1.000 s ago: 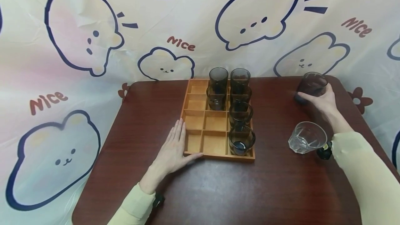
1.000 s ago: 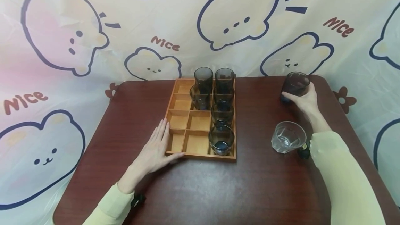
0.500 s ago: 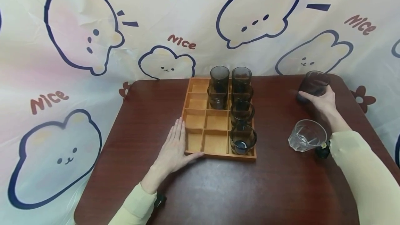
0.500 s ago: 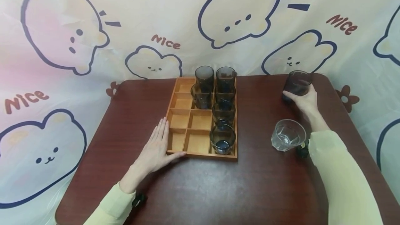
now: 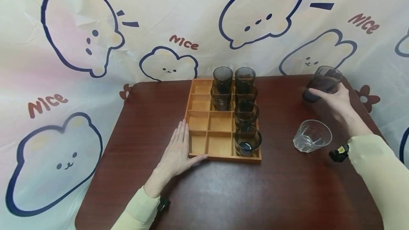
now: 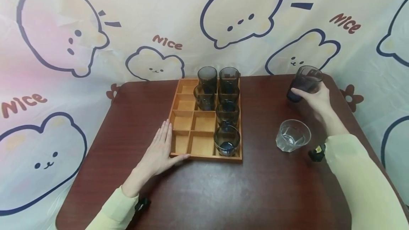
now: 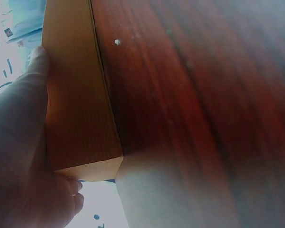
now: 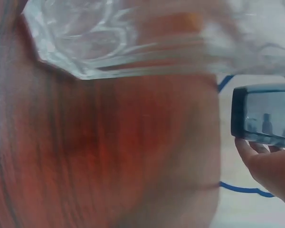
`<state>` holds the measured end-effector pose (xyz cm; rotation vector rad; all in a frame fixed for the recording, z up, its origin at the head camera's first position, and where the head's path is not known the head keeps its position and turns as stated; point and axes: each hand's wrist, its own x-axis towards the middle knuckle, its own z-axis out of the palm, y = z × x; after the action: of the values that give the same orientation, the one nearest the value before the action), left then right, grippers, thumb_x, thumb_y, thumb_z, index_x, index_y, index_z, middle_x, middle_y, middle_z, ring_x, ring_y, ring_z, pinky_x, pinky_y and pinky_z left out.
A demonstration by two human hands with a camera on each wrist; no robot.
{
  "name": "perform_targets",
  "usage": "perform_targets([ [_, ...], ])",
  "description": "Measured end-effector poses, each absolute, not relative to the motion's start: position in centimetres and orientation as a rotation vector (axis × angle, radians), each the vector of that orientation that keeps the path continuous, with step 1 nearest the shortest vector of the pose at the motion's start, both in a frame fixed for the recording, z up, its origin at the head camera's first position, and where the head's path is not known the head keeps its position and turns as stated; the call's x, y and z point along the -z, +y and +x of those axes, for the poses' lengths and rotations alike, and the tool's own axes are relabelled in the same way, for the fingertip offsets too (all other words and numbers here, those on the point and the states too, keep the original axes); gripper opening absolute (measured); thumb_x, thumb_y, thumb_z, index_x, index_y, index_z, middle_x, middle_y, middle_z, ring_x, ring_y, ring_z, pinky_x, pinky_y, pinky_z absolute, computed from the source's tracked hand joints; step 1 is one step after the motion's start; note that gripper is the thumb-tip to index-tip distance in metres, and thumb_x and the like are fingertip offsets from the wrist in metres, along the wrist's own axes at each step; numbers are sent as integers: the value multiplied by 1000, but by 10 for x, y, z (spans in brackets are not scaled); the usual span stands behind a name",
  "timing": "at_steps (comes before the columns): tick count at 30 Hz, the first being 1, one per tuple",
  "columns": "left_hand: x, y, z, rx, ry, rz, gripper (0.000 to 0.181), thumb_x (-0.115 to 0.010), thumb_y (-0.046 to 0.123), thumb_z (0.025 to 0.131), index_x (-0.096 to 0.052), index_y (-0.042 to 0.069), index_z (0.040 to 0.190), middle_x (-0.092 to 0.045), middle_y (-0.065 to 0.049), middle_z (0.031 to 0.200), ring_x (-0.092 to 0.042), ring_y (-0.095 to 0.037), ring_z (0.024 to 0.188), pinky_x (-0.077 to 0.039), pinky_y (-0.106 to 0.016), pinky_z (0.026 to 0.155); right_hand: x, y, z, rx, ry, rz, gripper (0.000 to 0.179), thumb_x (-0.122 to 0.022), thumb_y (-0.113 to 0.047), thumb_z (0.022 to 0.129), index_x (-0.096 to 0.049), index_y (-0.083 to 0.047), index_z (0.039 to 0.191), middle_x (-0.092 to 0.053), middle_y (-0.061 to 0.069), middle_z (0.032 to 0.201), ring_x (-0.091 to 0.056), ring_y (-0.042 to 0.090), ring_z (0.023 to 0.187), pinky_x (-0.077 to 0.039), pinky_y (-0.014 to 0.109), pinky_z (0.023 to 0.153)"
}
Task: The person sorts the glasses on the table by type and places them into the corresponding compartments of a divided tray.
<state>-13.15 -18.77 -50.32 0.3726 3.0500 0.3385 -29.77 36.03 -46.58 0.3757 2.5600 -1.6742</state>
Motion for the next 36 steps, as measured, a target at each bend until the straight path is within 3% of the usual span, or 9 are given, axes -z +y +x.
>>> perform_targets([
  [4, 503, -188, -132, -350, 3044, 368, 139, -66, 87, 89, -6, -7, 173, -4, -29, 184, -6, -40, 174, -21, -55, 141, 450, 364, -292, 1641, 2502, 350, 101, -74, -52, 102, -11, -32, 178, -15, 12, 185, -44, 11, 144, -50, 13, 105],
  [8, 503, -188, -132, -358, 3047, 371, 139, -66, 86, 89, -7, -7, 173, -5, -29, 184, -6, -39, 174, -20, -55, 141, 441, 366, -286, 1600, 2529, 273, 99, -73, -50, 103, -13, -28, 178, -25, 8, 180, -48, 3, 134, -52, 9, 95],
  [11, 502, -187, -132, -354, 3050, 381, 139, -66, 86, 89, -8, -8, 173, -6, -29, 184, -6, -39, 174, -20, -55, 141, 435, 366, -281, 1610, 2542, 219, 90, -73, -44, 105, -21, -28, 177, -45, -10, 158, -52, -6, 119, -51, 6, 85],
  [14, 502, -187, -132, -357, 3049, 384, 139, -66, 86, 89, -7, -8, 173, -5, -29, 184, -5, -39, 174, -19, -54, 141, 429, 365, -276, 1618, 2534, 208, 89, -73, -41, 105, -23, -27, 176, -46, -15, 149, -53, -11, 108, -52, 6, 82],
  [17, 502, -187, -132, -364, 3047, 383, 139, -66, 86, 89, -8, -8, 173, -5, -29, 184, -5, -39, 174, -19, -55, 141, 422, 363, -272, 1589, 2540, 215, 93, -72, -44, 105, -19, -24, 178, -39, 3, 165, -51, -11, 107, -51, 6, 82],
  [20, 502, -187, -132, -366, 3046, 381, 139, -67, 85, 89, -7, -8, 173, -5, -29, 184, -5, -39, 174, -19, -55, 141, 416, 360, -268, 1564, 2552, 214, 94, -72, -46, 104, -17, -23, 177, -34, 6, 169, -48, -9, 109, -49, 6, 82],
  [27, 503, -188, -132, -372, 3057, 390, 138, -68, 84, 90, -9, -9, 173, -7, -30, 183, -8, -41, 174, -22, -56, 140, 405, 348, -258, 1942, 2287, 120, 64, -78, -16, 102, -46, -39, 153, -59, -27, 131, -59, -10, 108, -52, 9, 81],
  [31, 503, -188, -133, -380, 3054, 385, 138, -68, 84, 90, -9, -8, 173, -7, -30, 184, -9, -42, 174, -22, -57, 140, 397, 338, -251, 2029, 2210, 58, 60, -78, -7, 101, -53, -35, 148, -70, -27, 123, -65, -8, 106, -54, 10, 82],
  [36, 503, -188, -132, -385, 3053, 388, 138, -67, 84, 89, -9, -8, 173, -6, -29, 184, -9, -42, 174, -21, -56, 140, 387, 325, -244, 1998, 2201, -10, 64, -76, -4, 101, -52, -34, 153, -71, -23, 126, -68, -3, 105, -57, 13, 83],
])
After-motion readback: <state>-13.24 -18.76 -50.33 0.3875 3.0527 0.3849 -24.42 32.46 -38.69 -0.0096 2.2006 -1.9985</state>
